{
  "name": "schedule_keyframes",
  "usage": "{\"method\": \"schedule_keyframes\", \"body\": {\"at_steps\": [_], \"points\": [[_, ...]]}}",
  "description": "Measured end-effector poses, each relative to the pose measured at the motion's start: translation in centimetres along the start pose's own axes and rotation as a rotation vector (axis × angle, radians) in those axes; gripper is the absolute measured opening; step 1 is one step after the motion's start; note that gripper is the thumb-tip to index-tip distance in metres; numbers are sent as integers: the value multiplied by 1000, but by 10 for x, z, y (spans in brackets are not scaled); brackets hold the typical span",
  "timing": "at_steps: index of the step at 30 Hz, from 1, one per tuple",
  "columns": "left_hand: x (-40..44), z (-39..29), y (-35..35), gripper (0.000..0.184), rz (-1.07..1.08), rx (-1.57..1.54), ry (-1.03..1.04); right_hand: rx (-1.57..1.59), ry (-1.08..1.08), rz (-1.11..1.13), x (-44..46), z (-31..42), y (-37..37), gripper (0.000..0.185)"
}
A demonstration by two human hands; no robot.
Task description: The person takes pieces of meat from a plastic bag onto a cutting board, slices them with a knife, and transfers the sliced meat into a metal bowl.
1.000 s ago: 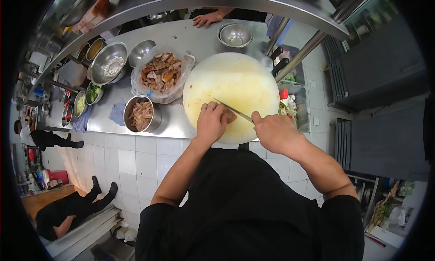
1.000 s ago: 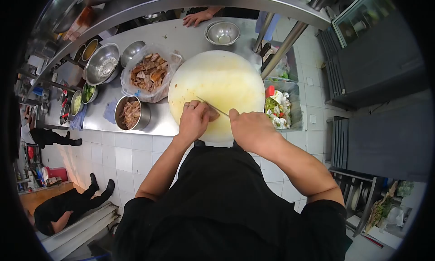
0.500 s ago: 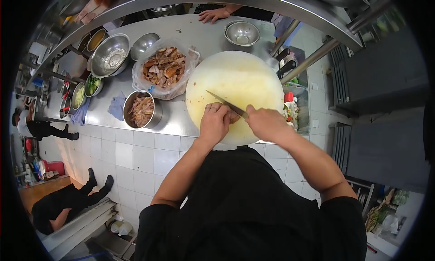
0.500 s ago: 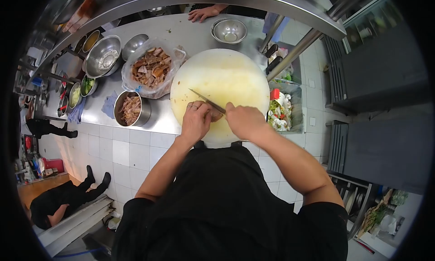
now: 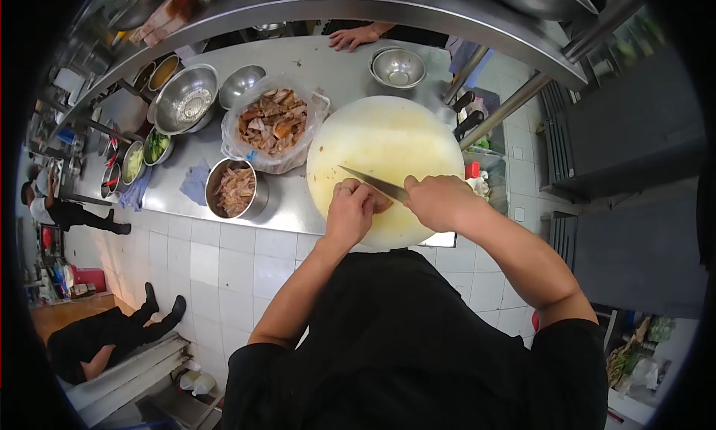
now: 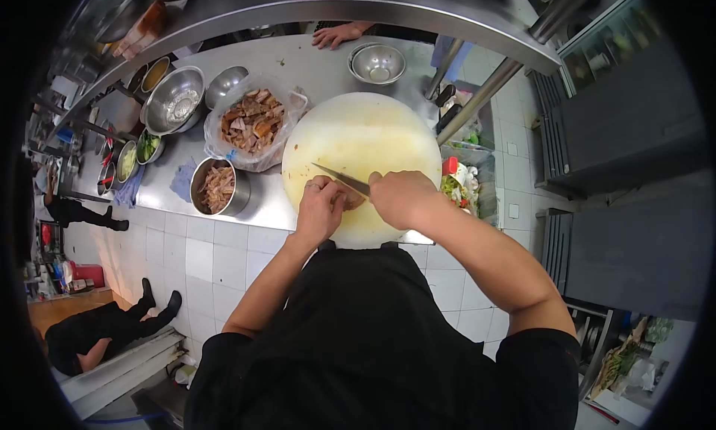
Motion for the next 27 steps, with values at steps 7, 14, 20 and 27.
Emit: {"method": "schedule_keyframes", "body": {"at_steps": [7,14,20,27], "points": [[-10,-2,-1,16,-50,41,12,68,6,8,22,-10,19,32],[-13,-3,-5,15,-90,76,-29,21,74,11,14,3,36,37],[-15,1,-7,12,-75,37,-32,-27,-25,-14,9,3,4,32],[-20,3,-5,12,-94,25,-55,43,-24,-27,30,-6,20,29]]}}
Point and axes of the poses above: each hand's wrist, its own x-axis towards the middle knuckle, its own y-axis out of the palm, z = x × y, the point moved 10 cm from there along x, towards the middle knuckle, and after that the axes turned 1 degree about -x, right-handed, at the moved point
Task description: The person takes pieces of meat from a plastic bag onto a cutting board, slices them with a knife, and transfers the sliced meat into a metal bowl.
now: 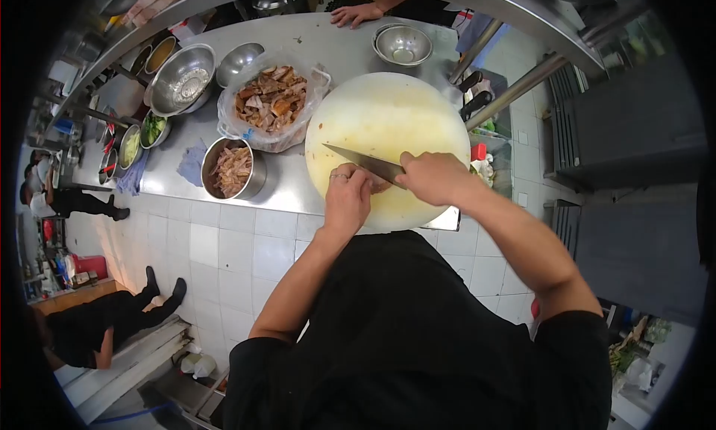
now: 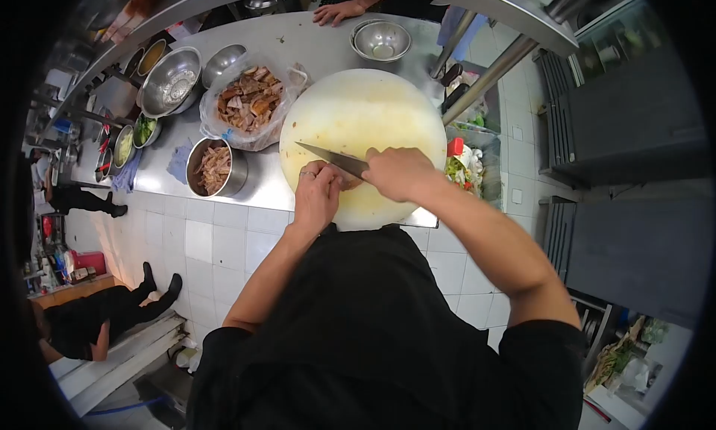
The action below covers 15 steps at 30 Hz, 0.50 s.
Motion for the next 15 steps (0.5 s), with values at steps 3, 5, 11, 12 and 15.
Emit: {"method": "schedule_keyframes", "body": {"at_steps": [3,5,11,12,15], "points": [[4,-3,-5,12,-59,1,31,-98,-10,-20,-8,13,-16,30],[-3,-7,-7,12,-100,61,28,-181,12,-23,-22,27,-13,34],[-5,-1,-5,14,-74,8,21,-30,-40,-14,0,9,0,35],[-3,-3,-8,14,-83,14,34,-34,-41,-30,-2,12,-8,35],[-7,-1,-7,9,-92,13,-9,-170,-57,-37,-10,30,-2,35]]}}
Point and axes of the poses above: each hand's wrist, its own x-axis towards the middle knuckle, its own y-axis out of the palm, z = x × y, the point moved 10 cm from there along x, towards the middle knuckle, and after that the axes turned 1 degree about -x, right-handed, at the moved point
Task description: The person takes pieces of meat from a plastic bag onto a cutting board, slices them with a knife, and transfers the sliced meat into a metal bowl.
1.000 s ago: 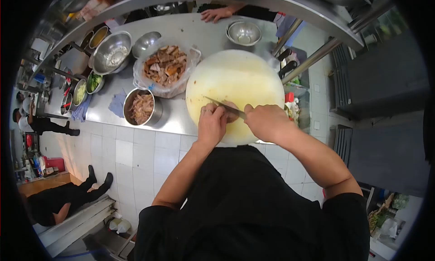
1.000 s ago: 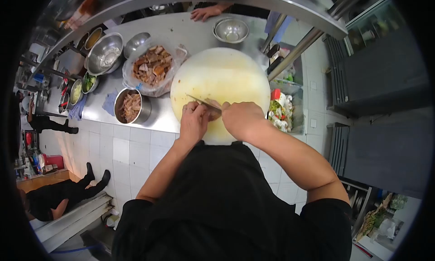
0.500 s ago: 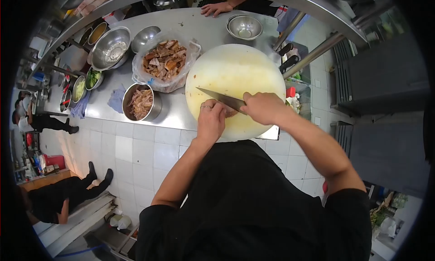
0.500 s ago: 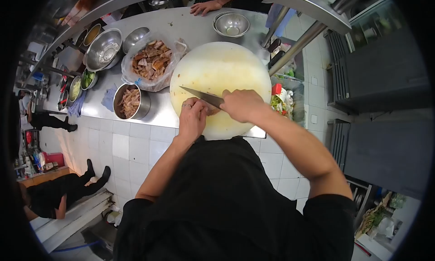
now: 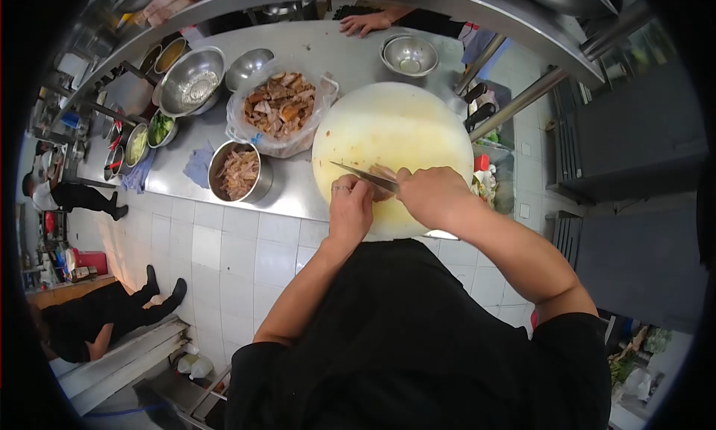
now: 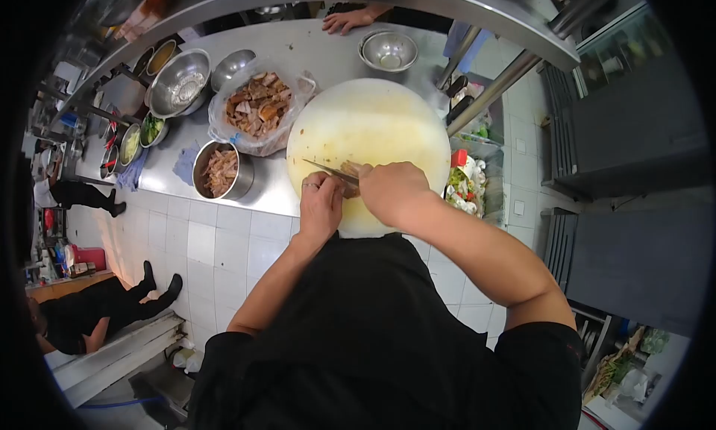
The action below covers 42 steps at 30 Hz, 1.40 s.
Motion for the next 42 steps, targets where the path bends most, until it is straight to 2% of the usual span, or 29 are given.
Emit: {"method": "schedule_keyframes", "body": {"at_steps": [3,9,11,13,15,19,21,23,25,26,28,31,32,36,38,39,41,42], "points": [[-6,3,1,12,14,14,-12,55,90,-33,-2,2,14,36],[-1,2,-1,13,-11,-22,30,95,-43,-38,9,-8,0,37],[-8,-1,-3,11,-53,12,28,18,38,21,-9,5,-5,40],[-12,0,-1,11,-37,14,20,74,84,44,0,-2,21,42],[-6,-1,-1,10,-51,13,39,172,-11,-37,13,-13,15,42],[-7,-2,-4,11,-51,2,56,127,-64,8,10,-7,-3,31],[-12,2,0,11,-33,8,28,35,-3,-10,-7,12,-6,33],[-15,-1,-3,12,-84,23,81,49,72,-12,2,8,22,33],[-13,-1,-2,13,-74,21,78,110,12,-93,14,-3,23,50],[-14,-1,-2,13,-61,20,77,111,13,-101,15,-8,19,50],[-14,-2,-3,13,-48,31,120,176,-67,-29,12,-9,5,31],[-16,-1,0,13,-31,47,129,47,-3,-11,-2,12,2,31],[-18,1,0,13,-28,48,119,80,39,-91,-4,15,3,30],[-19,0,0,14,-26,48,159,130,-14,-145,19,-6,16,32],[-17,-5,-2,13,-23,51,169,480,16,115,22,-28,26,37],[-15,-6,-4,13,-37,52,179,469,16,102,18,-37,22,37],[-17,-1,-1,16,17,46,172,835,20,191,4,-46,35,42],[-19,0,-4,16,3,46,172,1022,34,182,-3,-56,49,38]]}}
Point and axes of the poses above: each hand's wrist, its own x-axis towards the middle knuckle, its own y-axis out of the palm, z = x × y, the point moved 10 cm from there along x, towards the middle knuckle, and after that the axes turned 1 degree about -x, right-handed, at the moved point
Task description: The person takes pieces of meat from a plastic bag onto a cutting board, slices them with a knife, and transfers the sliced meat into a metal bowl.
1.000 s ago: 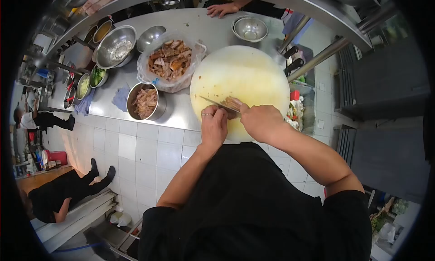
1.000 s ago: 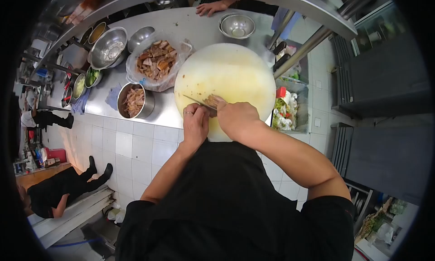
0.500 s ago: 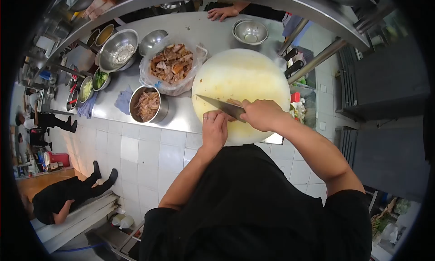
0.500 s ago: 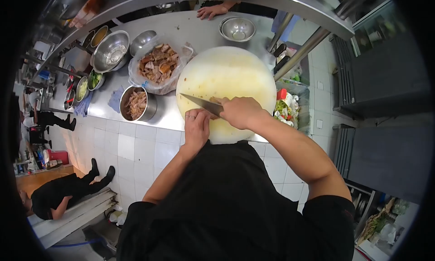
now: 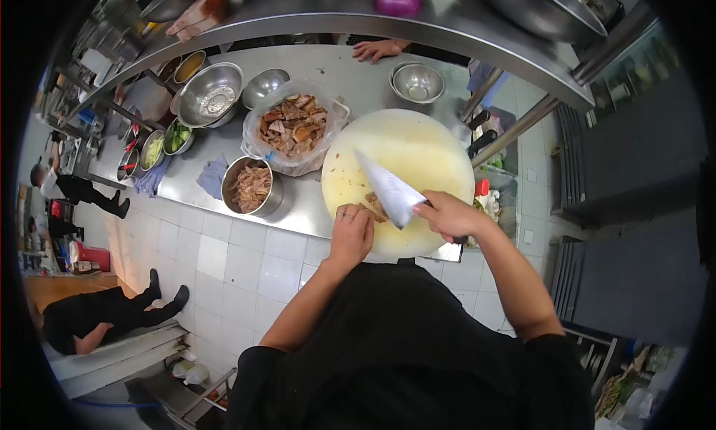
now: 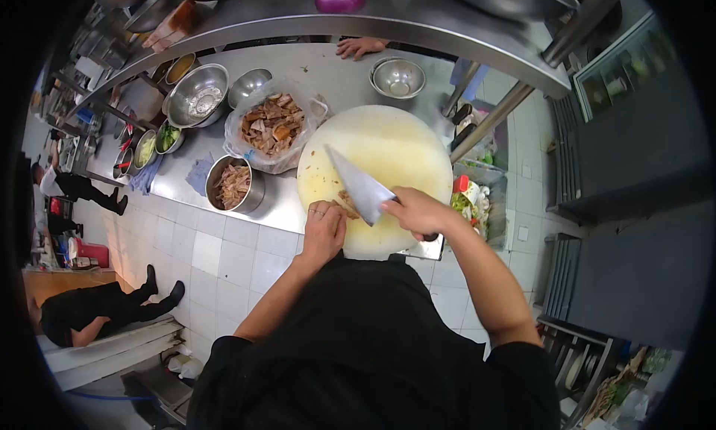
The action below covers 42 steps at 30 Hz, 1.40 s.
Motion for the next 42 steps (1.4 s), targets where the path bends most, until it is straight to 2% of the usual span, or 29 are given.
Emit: {"method": "schedule_keyframes", "body": {"at_steps": [2,3,5,6,8,9,11,12,14,18,21,23,25,27,29,30,32,33,35,36,37,39,40,41,42], "points": [[0,8,4,32,60,-58,-61,139,-34,-113,-23,-30,-10,35],[3,5,0,32,45,-57,-63,253,14,-174,-33,-54,-13,34],[13,-5,-9,61,26,19,-56,354,84,-217,-44,-107,-11,30],[18,-9,-14,61,16,21,-57,386,107,-239,-53,-111,-5,29],[29,-15,-7,83,153,66,-41,413,143,-251,-59,-118,10,29],[33,-14,-6,83,148,66,-42,408,159,-242,-53,-121,20,29],[37,-20,13,86,326,142,83,409,157,-203,-42,-86,39,33],[41,-18,13,86,321,143,80,393,142,-197,-29,-74,47,33],[42,-14,26,83,457,104,80,370,127,-183,-4,-59,62,34],[49,14,6,79,354,-18,52,421,-2,-142,35,-18,73,29],[53,44,-38,79,265,-90,-69,401,-85,-89,58,33,81,25],[63,43,-105,72,65,37,50,363,-132,-65,75,76,88,24],[64,73,-151,72,-1,1,-63,289,-230,5,96,128,104,24],[55,105,-193,72,-80,92,-95,246,-227,24,125,157,122,25],[39,148,-218,68,-99,107,-226,205,-221,43,137,168,133,26],[28,170,-226,68,-101,110,-233,218,-193,-7,139,167,131,26],[9,218,-218,58,72,141,-356,265,-137,-69,134,158,122,24],[11,222,-221,58,69,134,-360,259,-131,-69,132,145,117,24],[3,250,-239,49,-35,232,-666,408,-129,-106,124,108,101,22],[1,261,-235,36,-105,265,-638,425,-110,-137,116,89,90,21],[0,274,-219,36,-101,252,-635,443,-90,-170,104,69,81,21],[0,298,-167,39,233,464,-655,510,-89,-227,74,43,64,21],[12,280,-161,30,251,452,-652,537,-62,-272,61,26,57,21],[23,268,-157,30,250,443,-643,566,-36,-315,49,9,51,22],[32,260,-163,25,148,416,-664,567,-33,-327,40,-7,49,22]]}}
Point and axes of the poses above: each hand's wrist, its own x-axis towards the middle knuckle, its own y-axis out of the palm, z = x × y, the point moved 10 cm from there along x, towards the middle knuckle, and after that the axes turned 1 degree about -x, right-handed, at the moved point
